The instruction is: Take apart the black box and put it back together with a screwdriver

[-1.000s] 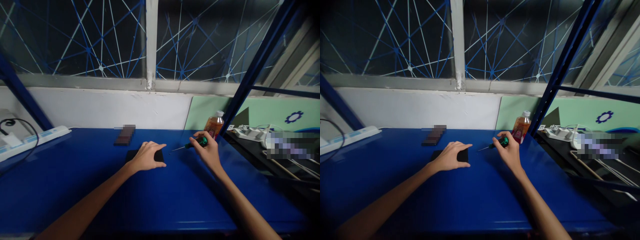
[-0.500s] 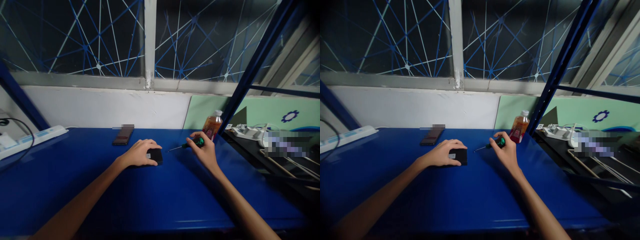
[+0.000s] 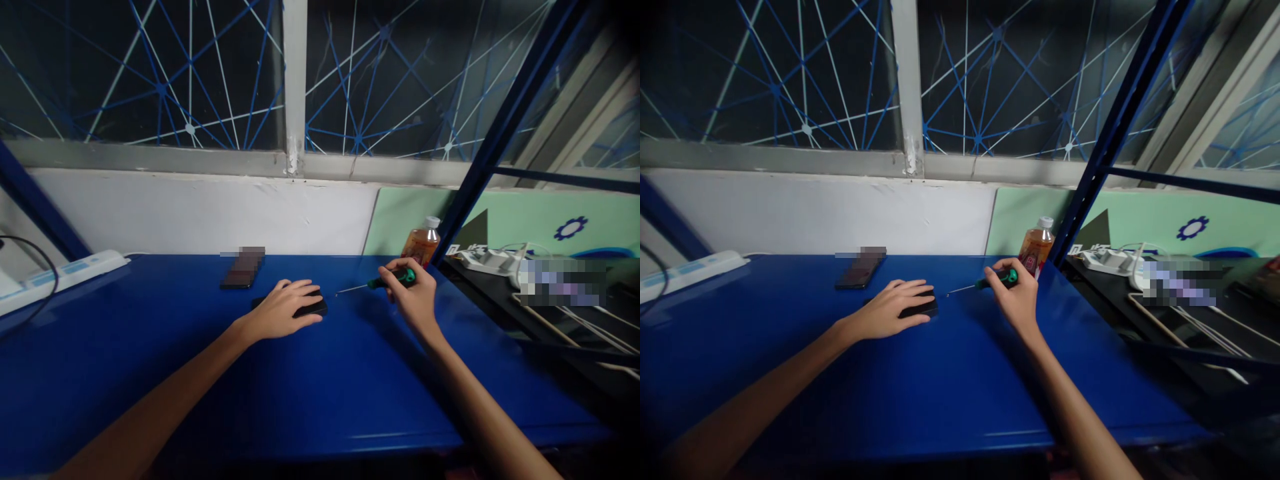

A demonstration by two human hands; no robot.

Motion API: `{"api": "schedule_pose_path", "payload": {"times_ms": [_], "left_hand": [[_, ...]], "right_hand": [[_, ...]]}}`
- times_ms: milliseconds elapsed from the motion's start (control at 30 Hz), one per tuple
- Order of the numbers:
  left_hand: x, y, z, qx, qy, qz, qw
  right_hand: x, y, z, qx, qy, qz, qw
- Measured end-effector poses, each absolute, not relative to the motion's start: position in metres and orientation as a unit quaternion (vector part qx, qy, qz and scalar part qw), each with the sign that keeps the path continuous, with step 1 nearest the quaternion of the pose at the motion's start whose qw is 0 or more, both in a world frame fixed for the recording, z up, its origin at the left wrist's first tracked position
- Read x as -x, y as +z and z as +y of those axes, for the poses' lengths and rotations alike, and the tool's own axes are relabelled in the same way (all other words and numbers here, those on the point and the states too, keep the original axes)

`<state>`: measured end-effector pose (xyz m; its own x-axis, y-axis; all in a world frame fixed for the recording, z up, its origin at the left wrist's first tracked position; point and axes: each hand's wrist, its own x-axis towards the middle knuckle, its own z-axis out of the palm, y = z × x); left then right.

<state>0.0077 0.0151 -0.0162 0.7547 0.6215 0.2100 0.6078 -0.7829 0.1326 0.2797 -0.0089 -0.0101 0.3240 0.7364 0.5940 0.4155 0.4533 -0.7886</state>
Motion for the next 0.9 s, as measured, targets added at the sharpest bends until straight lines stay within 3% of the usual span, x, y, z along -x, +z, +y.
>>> {"api": "schedule_pose_path", "payload": {"times_ms": [267, 900], "left_hand": [[-0.007, -0.026, 0.019, -0.94, 0.083, 0.33, 0.03], [-0.005, -0.025, 0.021, -0.931, 0.139, 0.338, -0.018]], "right_hand": [[-0.282, -0.01, -0.01, 0.508, 0.11, -0.565, 0.64], [-0.284, -0.004, -0.015, 0.521, 0.083, -0.559, 0.64]]}}
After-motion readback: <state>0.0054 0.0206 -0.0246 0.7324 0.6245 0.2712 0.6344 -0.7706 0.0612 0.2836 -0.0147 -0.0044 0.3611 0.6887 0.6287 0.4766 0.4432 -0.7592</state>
